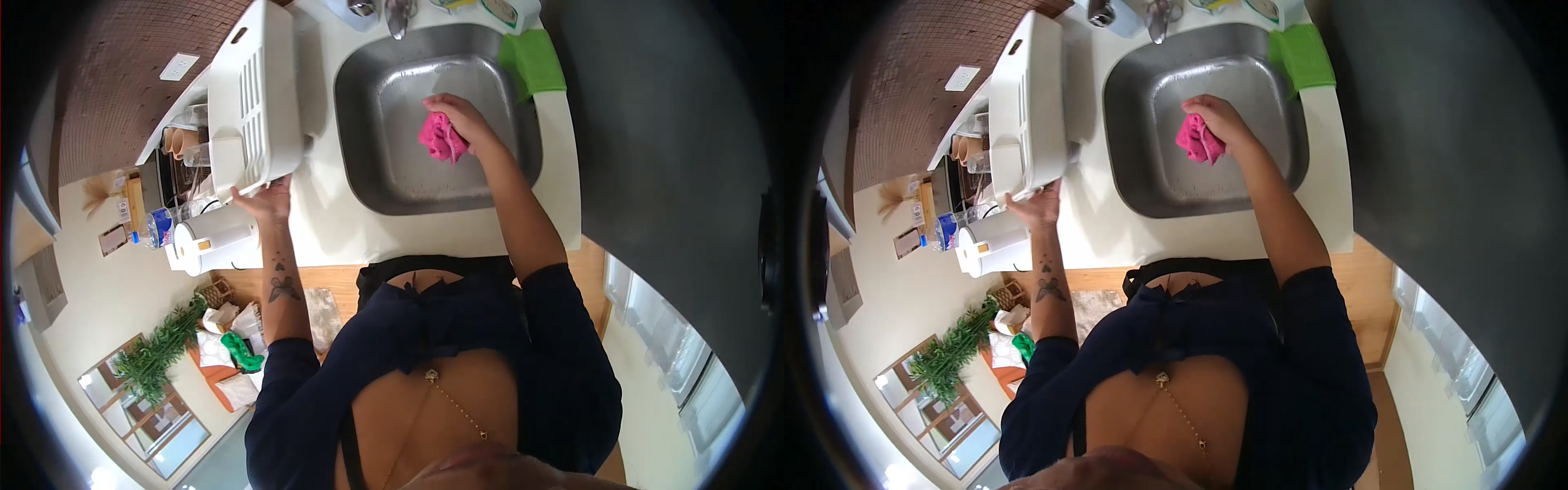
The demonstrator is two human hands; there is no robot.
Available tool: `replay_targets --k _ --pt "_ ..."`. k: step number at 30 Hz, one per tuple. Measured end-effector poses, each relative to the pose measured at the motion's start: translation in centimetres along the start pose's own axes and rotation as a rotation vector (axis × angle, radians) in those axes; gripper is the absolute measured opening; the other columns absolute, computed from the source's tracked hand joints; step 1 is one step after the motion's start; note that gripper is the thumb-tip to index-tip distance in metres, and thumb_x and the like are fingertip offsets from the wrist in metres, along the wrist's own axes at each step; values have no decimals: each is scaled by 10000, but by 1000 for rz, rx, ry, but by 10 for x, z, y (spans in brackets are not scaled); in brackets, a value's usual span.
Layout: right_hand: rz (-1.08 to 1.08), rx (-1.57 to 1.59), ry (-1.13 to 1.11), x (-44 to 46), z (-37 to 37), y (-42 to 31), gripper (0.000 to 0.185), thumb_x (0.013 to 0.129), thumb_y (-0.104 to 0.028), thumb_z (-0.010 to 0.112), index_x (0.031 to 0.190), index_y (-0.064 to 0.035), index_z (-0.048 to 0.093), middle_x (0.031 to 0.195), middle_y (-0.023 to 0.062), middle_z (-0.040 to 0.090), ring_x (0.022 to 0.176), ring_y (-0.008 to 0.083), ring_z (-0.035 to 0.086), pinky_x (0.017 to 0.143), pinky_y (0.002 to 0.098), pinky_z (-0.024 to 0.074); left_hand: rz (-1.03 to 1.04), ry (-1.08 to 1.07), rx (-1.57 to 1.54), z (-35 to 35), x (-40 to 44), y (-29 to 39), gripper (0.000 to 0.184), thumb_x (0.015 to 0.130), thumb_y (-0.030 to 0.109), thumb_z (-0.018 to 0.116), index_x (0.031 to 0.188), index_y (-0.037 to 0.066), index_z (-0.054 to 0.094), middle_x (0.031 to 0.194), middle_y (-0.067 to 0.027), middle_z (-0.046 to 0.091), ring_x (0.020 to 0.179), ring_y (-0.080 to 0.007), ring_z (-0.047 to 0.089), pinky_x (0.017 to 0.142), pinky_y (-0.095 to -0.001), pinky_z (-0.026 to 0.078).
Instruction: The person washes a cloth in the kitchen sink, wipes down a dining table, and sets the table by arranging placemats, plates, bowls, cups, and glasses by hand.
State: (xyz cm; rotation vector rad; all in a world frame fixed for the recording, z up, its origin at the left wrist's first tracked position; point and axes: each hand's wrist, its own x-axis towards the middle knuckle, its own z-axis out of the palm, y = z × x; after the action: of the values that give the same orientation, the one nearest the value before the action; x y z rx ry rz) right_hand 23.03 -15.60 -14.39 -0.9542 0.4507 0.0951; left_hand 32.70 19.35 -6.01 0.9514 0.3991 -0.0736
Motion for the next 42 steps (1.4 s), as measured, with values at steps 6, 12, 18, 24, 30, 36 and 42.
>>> replay_targets --k 6,12,18,24,30,36,42 --pt "-121 -179 101 68 30 -46 481 778 -129 594 1217 -41 418 926 61 563 810 142 558 708 297 488 90 -121 17 6 -2 -45 740 786 586 394 1344 120 260 1343 -125 315 1204 -314 368 950 -541 352" --pt "186 172 -188 134 35 -68 366 817 -196 558 1143 -67 454 1046 130 583 905 237 588 793 372 497 29 -93 89 -27 4 -47 841 801 683 307 1384 93 166 1425 -107 182 1254 -293 271 989 -490 271" --pt "22 82 -293 136 22 -97 347 825 -253 535 1059 3 547 1097 144 578 999 253 563 888 376 451 382 46 1093 -74 -17 -43 566 896 339 452 1296 -41 328 1292 -173 394 1117 -291 437 956 -408 315" --pt "33 -275 -84 102 41 -95 353 829 -270 566 1056 -1 552 983 104 608 840 193 606 759 341 507 629 294 1975 -97 42 -21 673 843 439 445 1296 -44 326 1373 -230 268 1283 -364 227 1035 -512 174" --pt "-229 -977 117 78 34 -45 307 803 -302 618 887 -9 657 798 106 656 736 192 610 681 309 462 635 -618 1592 -21 -64 -100 482 835 309 521 1251 79 444 1369 -146 324 1314 -288 211 1047 -527 118" --pt "-540 -1119 56 70 38 -48 288 815 -296 614 916 -30 657 701 65 609 622 110 541 608 268 446 442 -854 968 107 -44 -123 487 800 268 581 1210 29 471 1247 -187 454 1175 -325 416 966 -400 332" --pt "-571 -1081 221 48 63 -85 285 790 -305 641 840 -25 642 707 119 608 632 172 575 591 304 445 484 -667 1236 157 0 -131 444 788 241 631 1122 -23 505 1010 -188 589 923 -299 579 833 -358 435"
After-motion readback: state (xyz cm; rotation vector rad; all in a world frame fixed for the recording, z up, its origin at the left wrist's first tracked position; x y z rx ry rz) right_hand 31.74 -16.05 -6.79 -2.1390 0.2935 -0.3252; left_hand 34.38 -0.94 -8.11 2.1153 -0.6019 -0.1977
